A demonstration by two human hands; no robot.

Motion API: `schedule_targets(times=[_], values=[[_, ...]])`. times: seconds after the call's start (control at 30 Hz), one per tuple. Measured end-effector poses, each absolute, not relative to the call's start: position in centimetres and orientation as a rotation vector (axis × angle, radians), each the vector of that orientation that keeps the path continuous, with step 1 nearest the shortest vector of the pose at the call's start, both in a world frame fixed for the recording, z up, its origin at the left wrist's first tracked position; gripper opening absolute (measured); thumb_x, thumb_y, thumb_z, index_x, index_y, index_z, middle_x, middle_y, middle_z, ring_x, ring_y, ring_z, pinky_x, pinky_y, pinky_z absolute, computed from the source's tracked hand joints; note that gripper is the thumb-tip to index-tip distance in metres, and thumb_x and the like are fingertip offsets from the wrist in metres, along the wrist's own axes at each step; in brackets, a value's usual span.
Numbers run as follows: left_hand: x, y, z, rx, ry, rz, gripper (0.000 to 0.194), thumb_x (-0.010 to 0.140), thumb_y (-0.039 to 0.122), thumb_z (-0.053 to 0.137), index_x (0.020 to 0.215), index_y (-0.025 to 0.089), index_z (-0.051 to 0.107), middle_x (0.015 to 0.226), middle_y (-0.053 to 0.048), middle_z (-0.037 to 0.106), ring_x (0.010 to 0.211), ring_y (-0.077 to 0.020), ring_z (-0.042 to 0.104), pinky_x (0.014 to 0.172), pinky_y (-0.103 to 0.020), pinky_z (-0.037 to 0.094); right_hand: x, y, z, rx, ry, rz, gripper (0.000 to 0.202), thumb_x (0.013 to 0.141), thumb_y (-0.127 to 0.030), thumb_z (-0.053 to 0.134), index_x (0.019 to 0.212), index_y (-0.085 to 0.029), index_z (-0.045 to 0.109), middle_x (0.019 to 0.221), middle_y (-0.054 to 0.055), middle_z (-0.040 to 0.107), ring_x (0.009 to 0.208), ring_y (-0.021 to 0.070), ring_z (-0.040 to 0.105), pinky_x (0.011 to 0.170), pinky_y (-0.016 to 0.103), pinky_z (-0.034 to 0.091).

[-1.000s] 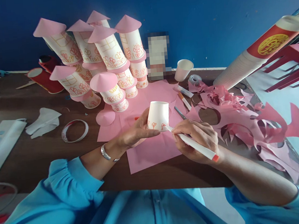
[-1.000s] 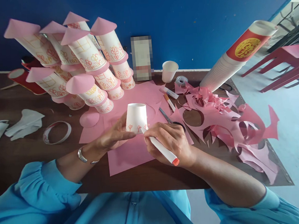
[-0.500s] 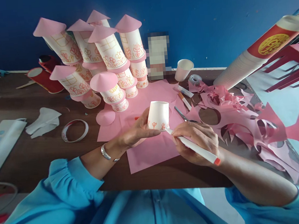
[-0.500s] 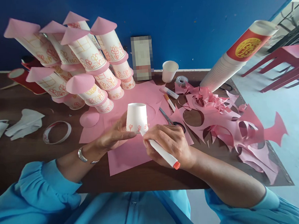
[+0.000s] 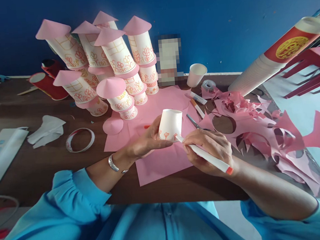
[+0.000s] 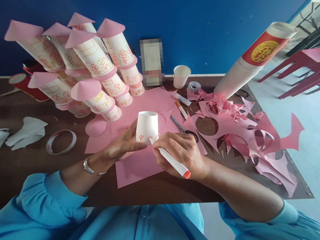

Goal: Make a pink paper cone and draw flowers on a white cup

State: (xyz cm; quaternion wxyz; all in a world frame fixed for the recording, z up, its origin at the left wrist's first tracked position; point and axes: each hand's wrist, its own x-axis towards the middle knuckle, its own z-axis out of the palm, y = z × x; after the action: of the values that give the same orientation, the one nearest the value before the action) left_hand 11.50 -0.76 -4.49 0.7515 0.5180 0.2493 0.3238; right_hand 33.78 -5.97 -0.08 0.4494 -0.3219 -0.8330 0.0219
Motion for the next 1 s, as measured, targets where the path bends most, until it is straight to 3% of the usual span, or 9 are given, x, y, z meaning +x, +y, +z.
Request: schedule_targets(times=[0.43,0.77,1.0], values=[[11.37,-0.73,-4.68,1.17,0.576,0.697,0.075,0.081,0.031,0.09,0.148,0.032,0.055,0.136,-0.009,0.063,0.125,-0.031,0.059,0.098,-0.041,0.053,33.74,-5.93,0.24,-0.771,-2.099,0.042,0.014,0.093,-0.01,0.062,0.096,-0.023,0.061,0.075,-0.001,0.075,0.06,0.0143,0.072,0.054,0.025,0.056],[11.4,-0.71,-4.34,1.165,0.575,0.707,0.073,0.081,0.03,0.089,0.146,0.031,0.056,0.121,-0.007,0.064,0.111,-0.0258,0.06,0.092,-0.038,0.052,33.88,-5.97,0.42,-0.783,-2.13,0.057,0.016,0.09,-0.007,0.063,0.095,-0.023,0.061,0.074,-0.002,0.073,0.058,0.0143,0.071,0.052,0.025,0.054],[11.79,-0.77,-3.91,1.114,0.497,0.717,0.069,0.085,0.031,0.086,0.147,0.033,0.056,0.128,-0.008,0.066,0.119,-0.0282,0.062,0.098,-0.041,0.052,33.99,-6.01,0.73,-0.749,-2.051,0.052,0.017,0.092,-0.009,0.064,0.101,-0.023,0.062,0.077,0.0,0.075,0.064,0.0156,0.075,0.058,0.026,0.061]])
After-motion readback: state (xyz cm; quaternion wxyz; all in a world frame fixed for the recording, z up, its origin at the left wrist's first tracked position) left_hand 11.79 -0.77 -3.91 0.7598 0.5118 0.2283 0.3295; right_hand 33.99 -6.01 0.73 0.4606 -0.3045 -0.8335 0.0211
